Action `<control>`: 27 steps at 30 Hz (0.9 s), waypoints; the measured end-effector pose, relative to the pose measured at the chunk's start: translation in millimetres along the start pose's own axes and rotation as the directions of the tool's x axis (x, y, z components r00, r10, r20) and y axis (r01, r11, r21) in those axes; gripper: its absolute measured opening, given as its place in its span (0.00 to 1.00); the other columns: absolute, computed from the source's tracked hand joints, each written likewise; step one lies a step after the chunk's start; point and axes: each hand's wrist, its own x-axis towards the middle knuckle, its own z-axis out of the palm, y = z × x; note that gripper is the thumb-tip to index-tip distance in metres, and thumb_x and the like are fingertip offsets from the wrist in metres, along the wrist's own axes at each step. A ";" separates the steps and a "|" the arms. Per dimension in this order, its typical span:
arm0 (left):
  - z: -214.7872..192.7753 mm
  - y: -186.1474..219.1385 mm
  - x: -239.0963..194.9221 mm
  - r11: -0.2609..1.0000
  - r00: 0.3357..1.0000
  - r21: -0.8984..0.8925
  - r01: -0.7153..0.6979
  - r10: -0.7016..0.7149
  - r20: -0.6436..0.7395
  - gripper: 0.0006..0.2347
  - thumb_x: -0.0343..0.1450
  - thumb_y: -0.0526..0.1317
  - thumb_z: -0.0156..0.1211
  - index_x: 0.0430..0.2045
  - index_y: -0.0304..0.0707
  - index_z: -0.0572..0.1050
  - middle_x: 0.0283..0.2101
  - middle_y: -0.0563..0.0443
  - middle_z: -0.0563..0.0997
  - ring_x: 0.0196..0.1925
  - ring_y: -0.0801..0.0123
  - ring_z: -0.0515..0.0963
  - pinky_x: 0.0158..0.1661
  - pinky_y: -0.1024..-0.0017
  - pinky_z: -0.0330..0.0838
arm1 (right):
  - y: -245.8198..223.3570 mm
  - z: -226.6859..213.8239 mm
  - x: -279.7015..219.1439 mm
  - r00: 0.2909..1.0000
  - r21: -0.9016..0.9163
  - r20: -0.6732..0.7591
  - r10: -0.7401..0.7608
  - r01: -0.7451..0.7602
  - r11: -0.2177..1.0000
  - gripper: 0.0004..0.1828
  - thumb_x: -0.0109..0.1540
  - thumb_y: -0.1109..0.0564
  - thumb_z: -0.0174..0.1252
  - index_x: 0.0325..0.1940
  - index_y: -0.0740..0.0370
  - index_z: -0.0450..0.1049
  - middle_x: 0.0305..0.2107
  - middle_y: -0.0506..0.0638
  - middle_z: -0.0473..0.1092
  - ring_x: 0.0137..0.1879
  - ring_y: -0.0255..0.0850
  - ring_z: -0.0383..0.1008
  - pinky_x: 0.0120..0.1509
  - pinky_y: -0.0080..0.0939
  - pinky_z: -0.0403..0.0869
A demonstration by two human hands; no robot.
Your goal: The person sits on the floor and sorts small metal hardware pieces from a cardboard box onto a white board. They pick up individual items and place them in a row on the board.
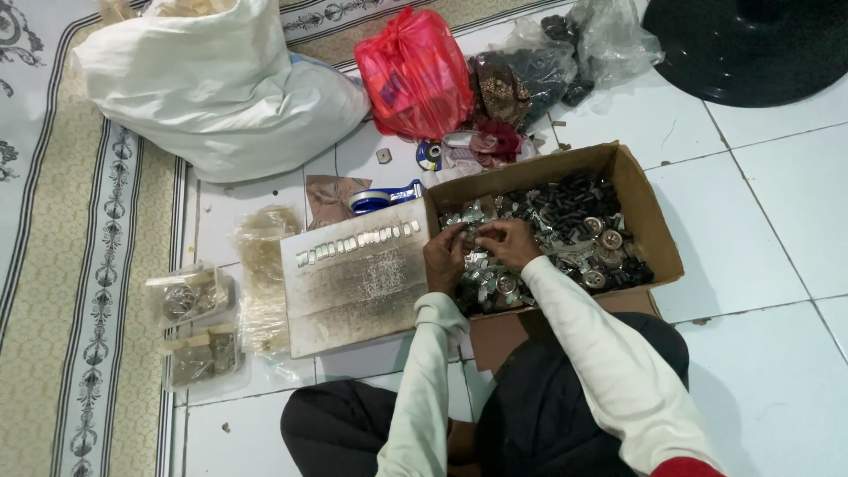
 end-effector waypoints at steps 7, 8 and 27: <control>1.2 16.5 -0.4 0.997 0.995 -0.080 -0.003 -0.005 -0.099 0.05 0.73 0.31 0.64 0.38 0.27 0.82 0.24 0.36 0.84 0.25 0.67 0.83 0.28 0.71 0.82 | -21.1 2.3 -8.5 0.971 0.343 0.070 0.230 -0.240 0.908 0.15 0.63 0.58 0.66 0.51 0.66 0.76 0.34 0.57 0.73 0.33 0.43 0.78 0.35 0.45 0.84; 1.4 16.7 0.5 0.998 0.991 -0.065 -0.027 0.018 -0.129 0.04 0.70 0.31 0.68 0.35 0.31 0.84 0.23 0.38 0.84 0.23 0.66 0.83 0.25 0.72 0.81 | -29.0 2.4 -11.2 0.971 0.395 0.044 0.233 -0.232 0.889 0.13 0.63 0.58 0.67 0.49 0.66 0.77 0.34 0.55 0.71 0.36 0.43 0.77 0.38 0.44 0.85; -224.9 27.7 -25.5 0.869 0.800 0.186 0.459 -0.313 -0.512 0.11 0.64 0.38 0.70 0.39 0.38 0.86 0.36 0.37 0.86 0.40 0.50 0.87 0.37 0.59 0.80 | -106.2 221.5 -9.2 0.939 0.248 0.129 0.320 -0.343 0.906 0.15 0.57 0.59 0.66 0.45 0.70 0.78 0.25 0.59 0.74 0.23 0.43 0.77 0.29 0.42 0.80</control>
